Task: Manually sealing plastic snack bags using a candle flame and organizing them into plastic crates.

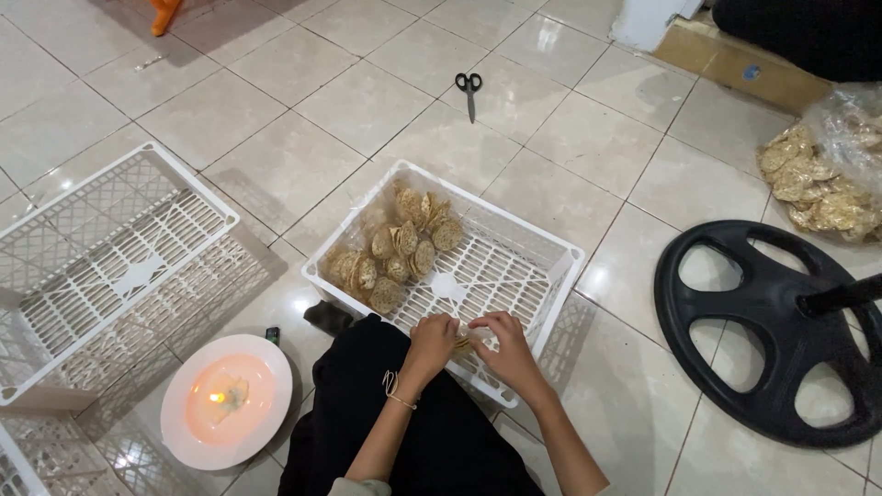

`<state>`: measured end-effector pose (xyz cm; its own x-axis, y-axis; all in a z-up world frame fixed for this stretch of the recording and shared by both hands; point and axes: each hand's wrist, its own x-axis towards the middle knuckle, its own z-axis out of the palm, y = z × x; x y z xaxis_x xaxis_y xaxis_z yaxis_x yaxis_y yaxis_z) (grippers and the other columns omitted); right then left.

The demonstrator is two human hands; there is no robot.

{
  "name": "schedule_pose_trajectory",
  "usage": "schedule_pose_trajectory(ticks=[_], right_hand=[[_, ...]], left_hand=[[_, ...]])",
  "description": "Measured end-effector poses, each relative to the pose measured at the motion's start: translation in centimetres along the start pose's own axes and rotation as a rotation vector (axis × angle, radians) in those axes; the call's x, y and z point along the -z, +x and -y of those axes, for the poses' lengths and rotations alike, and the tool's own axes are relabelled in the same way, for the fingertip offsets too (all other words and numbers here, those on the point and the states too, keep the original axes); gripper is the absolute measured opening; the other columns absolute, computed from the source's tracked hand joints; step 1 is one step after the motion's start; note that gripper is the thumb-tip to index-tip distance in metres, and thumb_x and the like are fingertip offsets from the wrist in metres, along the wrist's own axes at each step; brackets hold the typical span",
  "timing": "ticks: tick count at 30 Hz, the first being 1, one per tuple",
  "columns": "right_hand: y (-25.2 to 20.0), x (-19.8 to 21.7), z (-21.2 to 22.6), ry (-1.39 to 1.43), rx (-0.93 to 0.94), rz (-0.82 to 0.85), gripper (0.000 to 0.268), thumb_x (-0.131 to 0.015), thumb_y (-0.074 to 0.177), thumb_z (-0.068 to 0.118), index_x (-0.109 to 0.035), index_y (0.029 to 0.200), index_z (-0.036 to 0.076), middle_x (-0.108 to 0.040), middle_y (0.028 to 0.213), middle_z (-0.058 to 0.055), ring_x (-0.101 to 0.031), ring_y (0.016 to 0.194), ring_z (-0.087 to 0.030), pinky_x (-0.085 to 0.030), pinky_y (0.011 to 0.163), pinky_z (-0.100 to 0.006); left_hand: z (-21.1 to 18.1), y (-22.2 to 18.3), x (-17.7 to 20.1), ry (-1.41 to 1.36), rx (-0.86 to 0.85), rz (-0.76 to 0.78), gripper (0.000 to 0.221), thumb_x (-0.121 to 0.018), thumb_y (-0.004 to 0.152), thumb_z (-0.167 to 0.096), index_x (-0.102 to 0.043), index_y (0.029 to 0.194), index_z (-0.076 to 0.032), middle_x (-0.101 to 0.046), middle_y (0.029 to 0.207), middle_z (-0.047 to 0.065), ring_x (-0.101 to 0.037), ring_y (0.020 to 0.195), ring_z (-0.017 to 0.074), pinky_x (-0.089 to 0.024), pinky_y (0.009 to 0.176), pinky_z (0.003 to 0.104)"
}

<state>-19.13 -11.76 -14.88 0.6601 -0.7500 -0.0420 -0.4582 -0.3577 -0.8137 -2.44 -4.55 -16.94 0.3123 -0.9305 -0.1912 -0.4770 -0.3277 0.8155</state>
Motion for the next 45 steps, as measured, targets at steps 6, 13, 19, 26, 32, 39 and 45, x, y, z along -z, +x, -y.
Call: schedule_pose_trajectory(ticks=[6,13,19,26,32,39,45], right_hand=[[0.5,-1.9,-1.3,-0.083,0.134,-0.089,0.017,-0.069,0.093,0.010,-0.075,0.107,0.017,-0.062,0.100,-0.004,-0.057,0.114,-0.028,-0.045,0.102,-0.043],[0.6,-2.6,-2.1,-0.144,0.222,-0.207,0.009,-0.072,0.091,0.010,-0.076,0.096,0.016,-0.067,0.093,-0.003,-0.061,0.106,-0.025,-0.049,0.096,-0.040],[0.9,-2.6,-2.0,-0.115,0.143,-0.237,0.009,-0.068,0.095,0.009,-0.076,0.094,0.013,-0.067,0.091,-0.004,-0.061,0.106,-0.024,-0.048,0.098,-0.040],[0.9,-2.3,-1.3,0.000,0.102,-0.272,0.009,-0.067,0.097,0.011,-0.075,0.094,0.010,-0.065,0.089,-0.006,-0.063,0.101,-0.027,-0.048,0.093,-0.042],[0.7,-0.9,1.2,0.089,0.163,-0.325,0.006,-0.069,0.095,0.010,-0.075,0.092,0.010,-0.066,0.086,-0.007,-0.067,0.093,-0.027,-0.052,0.086,-0.040],[-0.8,0.8,6.1,0.305,0.195,-0.282,0.027,-0.074,0.090,0.009,-0.073,0.117,0.007,-0.067,0.092,-0.012,-0.067,0.099,-0.026,-0.053,0.096,-0.042],[-0.9,0.5,6.9,0.456,0.172,-0.164,0.035,-0.071,0.092,0.009,-0.069,0.125,0.001,-0.068,0.117,-0.018,-0.062,0.120,-0.030,-0.049,0.105,-0.045]], left_hand=[[-0.3,0.2,0.2,-0.009,0.063,-0.003,0.039,-0.036,0.109,-0.026,-0.063,0.090,-0.004,-0.056,0.075,0.009,-0.053,0.081,0.0221,-0.037,0.078,0.038],[-2.7,-0.9,1.4,0.139,0.038,-0.005,0.026,-0.044,0.107,-0.023,-0.060,0.104,-0.002,-0.064,0.084,0.016,-0.061,0.092,0.0351,-0.042,0.085,0.047],[-2.4,-1.7,0.8,0.318,-0.132,-0.122,0.020,-0.052,0.105,-0.028,-0.060,0.100,-0.010,-0.058,0.102,0.010,-0.051,0.109,0.0296,-0.038,0.093,0.043],[-0.9,-2.1,0.3,0.420,-0.336,-0.227,0.007,-0.065,0.099,-0.017,-0.062,0.102,-0.012,-0.052,0.109,0.006,-0.049,0.114,0.0275,-0.036,0.097,0.044],[-2.6,-3.1,2.2,0.167,-0.359,-0.304,0.009,-0.063,0.099,-0.008,-0.070,0.101,-0.014,-0.059,0.093,-0.001,-0.056,0.102,0.0178,-0.037,0.096,0.036],[-3.2,-4.7,3.6,-0.180,-0.380,-0.391,0.014,-0.062,0.098,-0.001,-0.074,0.100,-0.008,-0.061,0.084,0.003,-0.063,0.088,0.0200,-0.048,0.086,0.035],[-4.7,-7.1,6.5,-0.146,-0.402,-0.439,0.015,-0.060,0.098,0.000,-0.074,0.102,-0.005,-0.060,0.084,0.007,-0.062,0.083,0.0234,-0.049,0.080,0.037]])
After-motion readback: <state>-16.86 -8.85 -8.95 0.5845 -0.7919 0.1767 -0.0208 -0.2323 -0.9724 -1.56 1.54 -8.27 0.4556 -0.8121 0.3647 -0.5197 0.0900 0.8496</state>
